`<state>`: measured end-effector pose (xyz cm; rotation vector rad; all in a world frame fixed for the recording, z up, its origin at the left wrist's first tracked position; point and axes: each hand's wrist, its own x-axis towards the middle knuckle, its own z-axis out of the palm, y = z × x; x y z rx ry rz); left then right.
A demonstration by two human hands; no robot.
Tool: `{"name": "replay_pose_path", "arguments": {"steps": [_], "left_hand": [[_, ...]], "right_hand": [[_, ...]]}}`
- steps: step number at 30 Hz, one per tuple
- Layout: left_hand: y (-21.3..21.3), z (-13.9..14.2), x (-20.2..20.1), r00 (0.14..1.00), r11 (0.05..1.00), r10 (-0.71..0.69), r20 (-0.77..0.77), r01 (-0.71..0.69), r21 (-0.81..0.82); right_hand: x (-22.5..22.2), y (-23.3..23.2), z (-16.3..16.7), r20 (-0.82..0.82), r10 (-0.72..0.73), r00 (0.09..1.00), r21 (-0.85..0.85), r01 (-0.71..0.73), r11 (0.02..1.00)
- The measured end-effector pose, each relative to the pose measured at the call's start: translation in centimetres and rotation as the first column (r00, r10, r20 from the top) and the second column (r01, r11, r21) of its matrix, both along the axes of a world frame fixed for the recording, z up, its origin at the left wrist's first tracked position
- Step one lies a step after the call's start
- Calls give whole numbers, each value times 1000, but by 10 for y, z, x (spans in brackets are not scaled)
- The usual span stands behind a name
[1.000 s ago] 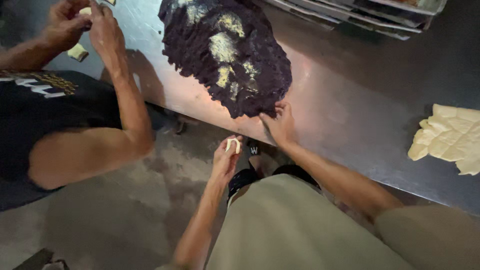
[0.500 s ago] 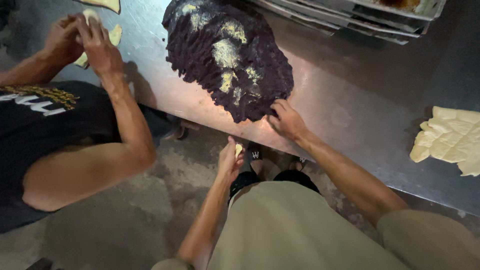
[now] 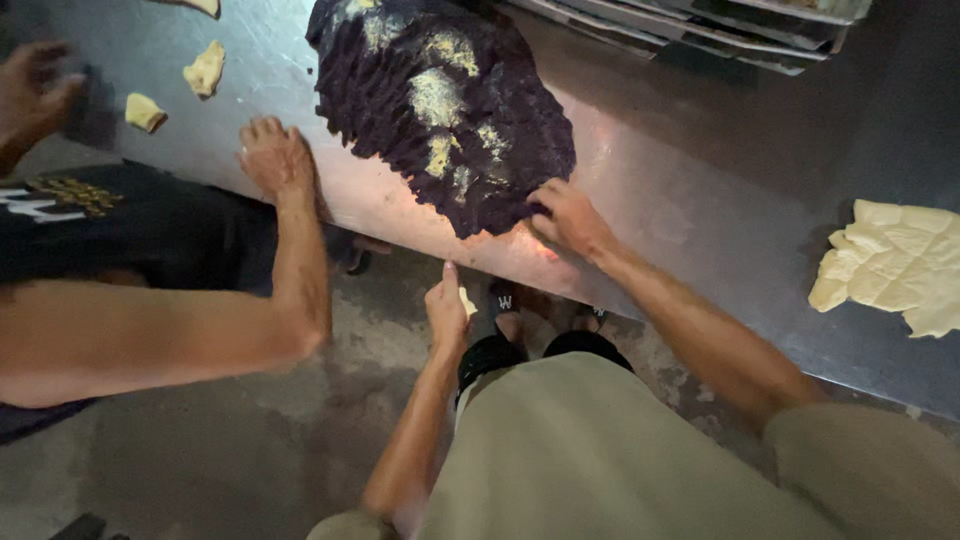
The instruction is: The person repeatedly takes small pieces of dark dough from a pile on the table, places them onto small flattened pieces of light dough, and wraps the light dough around the dark dough to form small balls. The finished balls are placed onto a metal tray. A second person works alongside, performing the same task.
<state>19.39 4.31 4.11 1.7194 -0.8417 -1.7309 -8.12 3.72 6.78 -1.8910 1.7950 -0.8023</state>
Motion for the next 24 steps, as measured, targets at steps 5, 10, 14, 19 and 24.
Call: {"name": "replay_pose_path", "arguments": {"steps": [5,10,14,19,24], "left_hand": [[-10,13,4,985,994,-107,-133,102,-43],[-16,29,16,877,983,-152,-457,181,20],[-18,26,17,864,988,-32,-503,104,115],[-26,3,-1,945,997,-73,-320,78,4],[-29,-20,-31,971,965,-224,87,234,-123]], "right_hand": [[12,8,0,236,-258,937,-34,274,961],[24,15,-6,258,-401,879,-31,422,906],[26,25,-13,37,-395,918,-8,395,919],[30,43,-16,7,-398,917,-9,398,917],[40,46,-18,-4,-394,919,-100,392,915]]}}
